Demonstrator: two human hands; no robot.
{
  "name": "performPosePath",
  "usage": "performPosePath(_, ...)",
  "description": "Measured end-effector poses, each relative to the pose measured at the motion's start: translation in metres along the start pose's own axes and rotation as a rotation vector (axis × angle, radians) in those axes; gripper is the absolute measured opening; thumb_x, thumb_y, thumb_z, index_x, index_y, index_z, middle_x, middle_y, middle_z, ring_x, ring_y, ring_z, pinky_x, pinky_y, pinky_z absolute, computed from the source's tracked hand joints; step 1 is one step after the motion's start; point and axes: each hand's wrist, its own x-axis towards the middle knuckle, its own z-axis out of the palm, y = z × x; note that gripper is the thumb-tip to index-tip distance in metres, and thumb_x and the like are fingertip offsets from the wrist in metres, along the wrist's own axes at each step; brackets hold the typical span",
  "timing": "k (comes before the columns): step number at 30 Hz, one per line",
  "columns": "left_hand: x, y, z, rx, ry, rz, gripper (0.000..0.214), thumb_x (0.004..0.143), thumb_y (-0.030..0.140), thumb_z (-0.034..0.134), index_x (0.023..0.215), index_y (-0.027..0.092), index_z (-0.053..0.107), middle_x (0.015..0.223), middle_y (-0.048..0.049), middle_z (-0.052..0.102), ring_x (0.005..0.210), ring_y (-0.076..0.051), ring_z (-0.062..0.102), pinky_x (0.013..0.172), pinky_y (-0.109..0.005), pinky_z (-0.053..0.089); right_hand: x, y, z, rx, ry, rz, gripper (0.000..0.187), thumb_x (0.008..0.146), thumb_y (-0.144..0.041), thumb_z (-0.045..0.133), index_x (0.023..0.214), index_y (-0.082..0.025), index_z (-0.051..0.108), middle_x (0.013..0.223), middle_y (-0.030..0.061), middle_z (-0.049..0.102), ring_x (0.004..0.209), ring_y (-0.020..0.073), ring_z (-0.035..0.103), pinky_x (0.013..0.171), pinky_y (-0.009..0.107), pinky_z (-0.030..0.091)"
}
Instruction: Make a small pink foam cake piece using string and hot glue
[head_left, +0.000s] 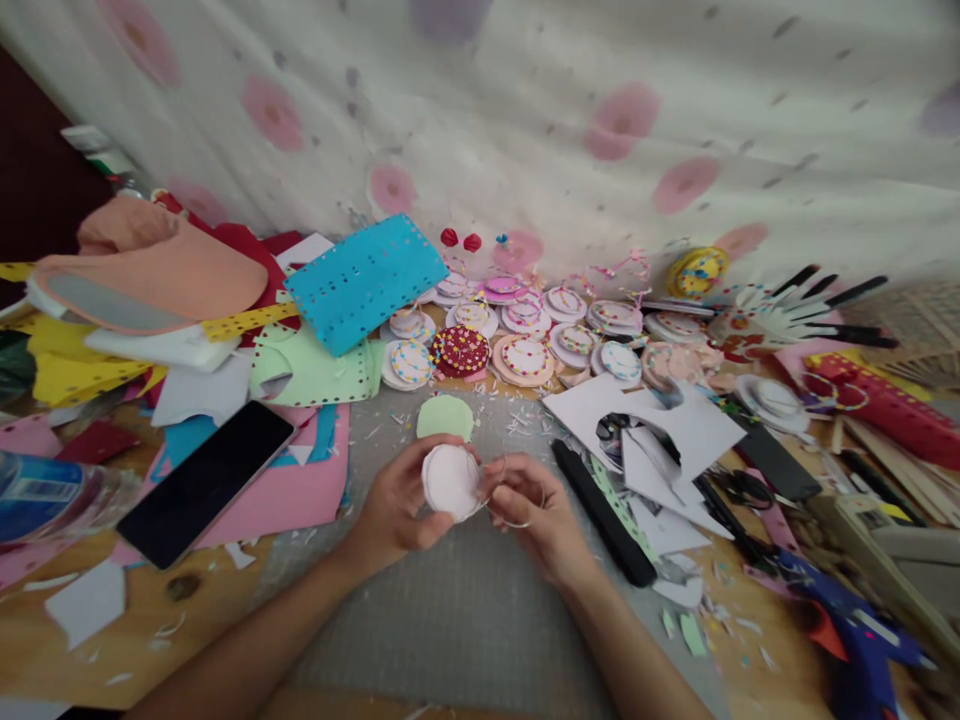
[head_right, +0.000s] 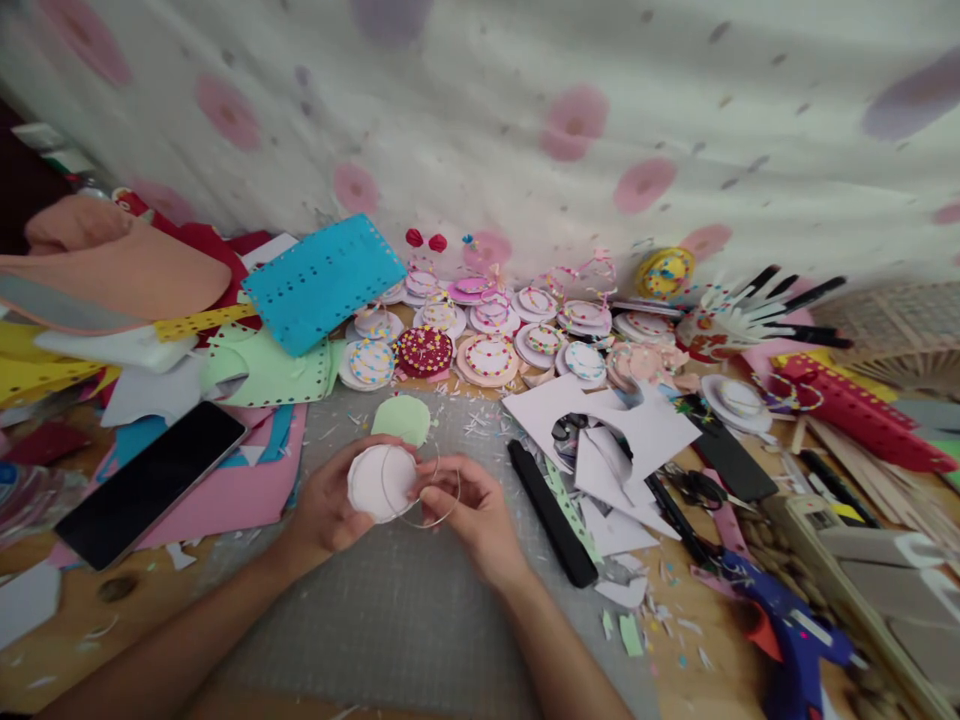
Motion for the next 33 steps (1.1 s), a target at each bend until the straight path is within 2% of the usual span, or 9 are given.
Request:
performPosePath(6, -0.0015, -0.0043, 0.0001, -0.022, -0.016, 0.042, 0.061, 0.069, 0.037, 0.079, 0.122, 0.019, 0.055, 0.118, -0.0160, 0.067, 0.107, -0.027, 0.065, 0.090, -0.037, 0.053, -0.0005, 0.0014, -0.0005, 0.054, -0.056, 0.036, 0.027, 0.074, -0.038, 0.078, 0.089, -0.021, 0.064, 0.069, -0.0001, 0.069, 0.045, 0.0074, 0.049, 0.042, 0.019, 0.037)
performPosePath(12, -0.0005, -0.0001, 0.0012, -0.001, 0.006, 0.031, 0.061, 0.068, 0.040, 0.079, 0.120, 0.017, 0.056, 0.114, -0.0163, 0.067, 0.104, -0.029, 0.065, 0.089, -0.038, 0.053, -0.0013, 0.0018, 0.0035, 0.050, -0.004, 0.043, 0.027, 0.072, -0.037, 0.079, 0.087, -0.021, 0.064, 0.067, -0.0005, 0.071, 0.043, 0.0063, 0.045, 0.041, 0.018, 0.034)
performPosePath(21, 0.0019, -0.0010, -0.0006, -0.018, 0.000, 0.051, 0.059, 0.066, 0.029, 0.080, 0.120, 0.020, 0.058, 0.113, -0.0129, 0.067, 0.104, -0.027, 0.065, 0.090, -0.035, 0.052, 0.0004, 0.0031, 0.0025, 0.046, 0.121, 0.039, 0.024, 0.068, -0.032, 0.083, 0.083, -0.020, 0.069, 0.066, 0.0012, 0.073, 0.045, 0.0064, 0.048, 0.043, 0.017, 0.035)
performPosePath(33, 0.0013, -0.0033, -0.0020, -0.015, 0.008, 0.062, 0.062, 0.064, 0.020, 0.079, 0.122, 0.024, 0.057, 0.118, -0.0102, 0.066, 0.109, -0.025, 0.063, 0.093, -0.034, 0.050, 0.0004, 0.0023, 0.0008, 0.073, 0.126, 0.019, 0.021, 0.070, -0.030, 0.083, 0.085, -0.021, 0.072, 0.067, 0.0014, 0.074, 0.046, 0.0039, 0.049, 0.045, 0.013, 0.036)
